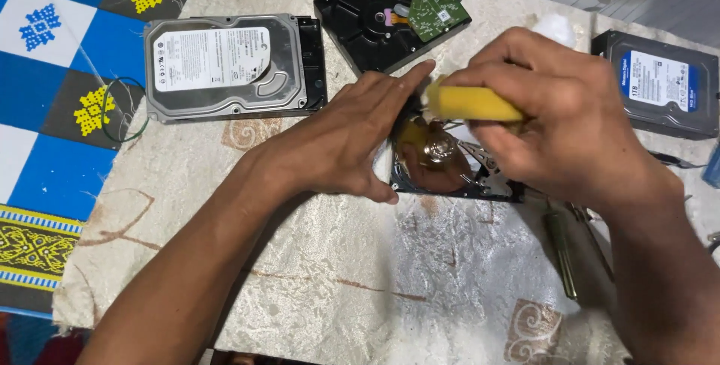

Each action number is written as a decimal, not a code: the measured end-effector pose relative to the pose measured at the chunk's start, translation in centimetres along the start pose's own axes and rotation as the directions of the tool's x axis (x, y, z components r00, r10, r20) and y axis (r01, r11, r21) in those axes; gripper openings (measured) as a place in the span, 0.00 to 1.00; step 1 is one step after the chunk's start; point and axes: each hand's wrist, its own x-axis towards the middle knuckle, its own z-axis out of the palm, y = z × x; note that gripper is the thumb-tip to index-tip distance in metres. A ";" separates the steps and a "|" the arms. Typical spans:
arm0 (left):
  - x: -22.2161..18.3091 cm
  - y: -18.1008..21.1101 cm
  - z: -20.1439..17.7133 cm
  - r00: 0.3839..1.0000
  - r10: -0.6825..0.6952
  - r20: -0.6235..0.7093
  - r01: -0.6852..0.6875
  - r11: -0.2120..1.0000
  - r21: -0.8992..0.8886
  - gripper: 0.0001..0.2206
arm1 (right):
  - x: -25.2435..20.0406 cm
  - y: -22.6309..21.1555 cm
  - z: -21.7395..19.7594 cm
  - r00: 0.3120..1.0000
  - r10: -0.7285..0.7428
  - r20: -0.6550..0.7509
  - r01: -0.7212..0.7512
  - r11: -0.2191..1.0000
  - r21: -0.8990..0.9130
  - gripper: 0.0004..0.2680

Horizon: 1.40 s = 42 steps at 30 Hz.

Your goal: Cleaning the internal components of a hard drive with a sponge and reassembling the top cover.

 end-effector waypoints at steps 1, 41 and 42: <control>0.0 0.1 -0.1 1.000 0.001 -0.005 -0.001 1.000 0.001 0.69 | -0.3 -0.3 0.6 1.000 -0.004 0.001 0.004 1.000 -0.003 0.11; 0.0 0.0 0.2 0.999 -0.040 -0.016 0.040 0.999 0.001 0.70 | -1.1 -4.2 -1.4 0.985 0.167 0.054 -0.174 0.966 0.192 0.08; -0.1 -0.2 0.4 0.999 -0.030 -0.022 0.030 1.000 0.002 0.71 | -1.3 -3.8 -2.1 0.975 0.205 -0.088 -0.195 0.974 0.115 0.08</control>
